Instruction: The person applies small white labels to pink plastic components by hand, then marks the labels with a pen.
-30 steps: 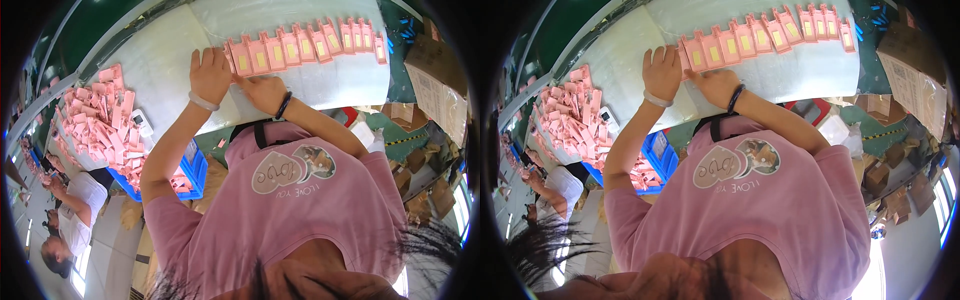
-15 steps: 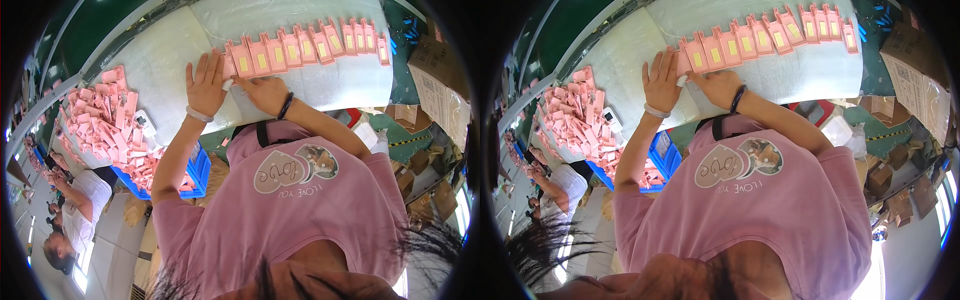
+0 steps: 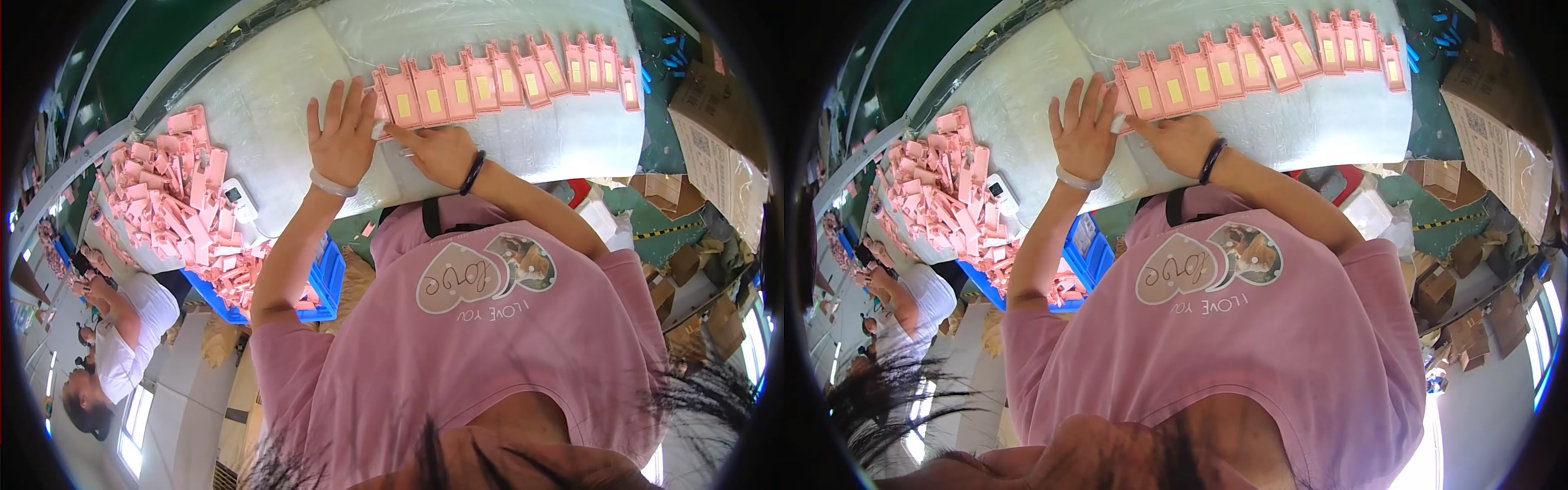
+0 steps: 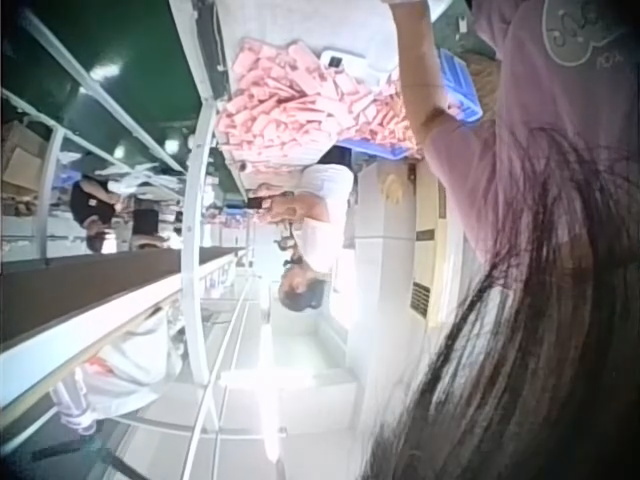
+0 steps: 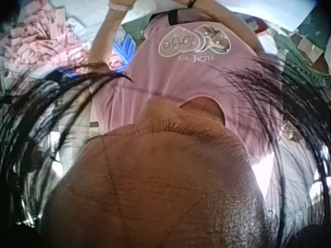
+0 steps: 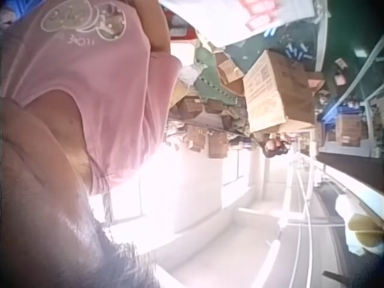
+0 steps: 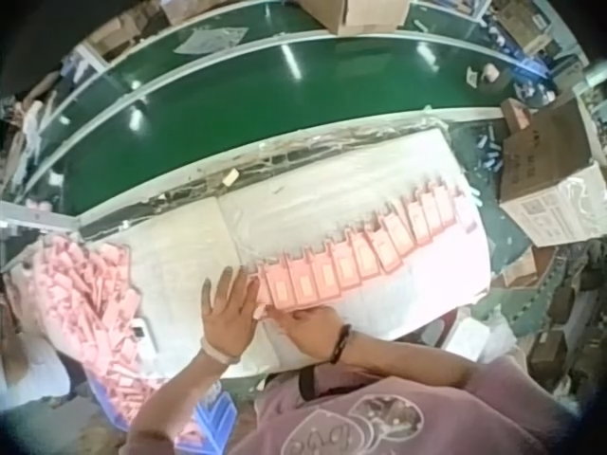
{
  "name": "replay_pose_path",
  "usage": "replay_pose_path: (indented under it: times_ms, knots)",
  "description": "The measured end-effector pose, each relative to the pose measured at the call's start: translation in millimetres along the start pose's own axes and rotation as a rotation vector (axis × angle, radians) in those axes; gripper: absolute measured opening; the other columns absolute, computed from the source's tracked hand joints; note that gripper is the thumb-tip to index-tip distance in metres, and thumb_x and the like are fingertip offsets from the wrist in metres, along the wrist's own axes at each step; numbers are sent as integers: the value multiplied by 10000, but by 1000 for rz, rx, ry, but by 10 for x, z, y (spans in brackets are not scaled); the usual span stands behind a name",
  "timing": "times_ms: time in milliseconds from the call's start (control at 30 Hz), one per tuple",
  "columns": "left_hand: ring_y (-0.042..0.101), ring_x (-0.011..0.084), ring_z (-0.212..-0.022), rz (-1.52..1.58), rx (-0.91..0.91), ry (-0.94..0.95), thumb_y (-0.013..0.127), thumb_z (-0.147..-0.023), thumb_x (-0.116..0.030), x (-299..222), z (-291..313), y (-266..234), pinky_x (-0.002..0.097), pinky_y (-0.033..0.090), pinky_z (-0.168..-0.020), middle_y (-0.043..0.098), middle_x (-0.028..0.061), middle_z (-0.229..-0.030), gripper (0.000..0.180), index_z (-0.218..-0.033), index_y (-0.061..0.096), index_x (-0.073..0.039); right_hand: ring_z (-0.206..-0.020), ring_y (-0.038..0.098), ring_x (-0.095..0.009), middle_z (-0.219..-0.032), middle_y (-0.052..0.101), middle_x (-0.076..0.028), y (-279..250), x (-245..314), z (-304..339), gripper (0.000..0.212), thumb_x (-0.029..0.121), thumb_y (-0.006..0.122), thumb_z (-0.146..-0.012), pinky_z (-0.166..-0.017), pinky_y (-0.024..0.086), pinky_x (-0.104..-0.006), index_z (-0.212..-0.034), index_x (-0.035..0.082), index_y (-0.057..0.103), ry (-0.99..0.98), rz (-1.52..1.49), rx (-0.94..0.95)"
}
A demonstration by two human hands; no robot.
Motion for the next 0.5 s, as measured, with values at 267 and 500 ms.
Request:
replay_pose_path:
  times_ms: [267, 500]
  knots:
    - [499, 189, -1140, 50, -218, -19, 632, -702, -125, 92, -209, -94, 442, 275, -1027, 593, -67, -1121, 177, -836, 651, -239, -644, 638, -216, -765, 652, -61, 10, 0, -21, 642, 100, 658, -698, -500, 500, -356, -1308, 192, 484, 19, -18, 45]
    - [500, 179, -1129, 103, -241, -12, 631, -671, -123, 96, -216, -100, 423, 261, -1034, 593, -68, -1096, 172, -815, 649, -213, -632, 634, -217, -754, 649, -65, -26, -9, -12, 639, 90, 653, -687, -504, 503, -354, -1299, 187, 496, -2, -30, -19]
Point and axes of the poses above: each hand's wrist, its own z-axis away from the middle knuckle, its own y-axis out of the palm, x = y × z, the point moved 10 cm from there along -z, towards the middle knuckle
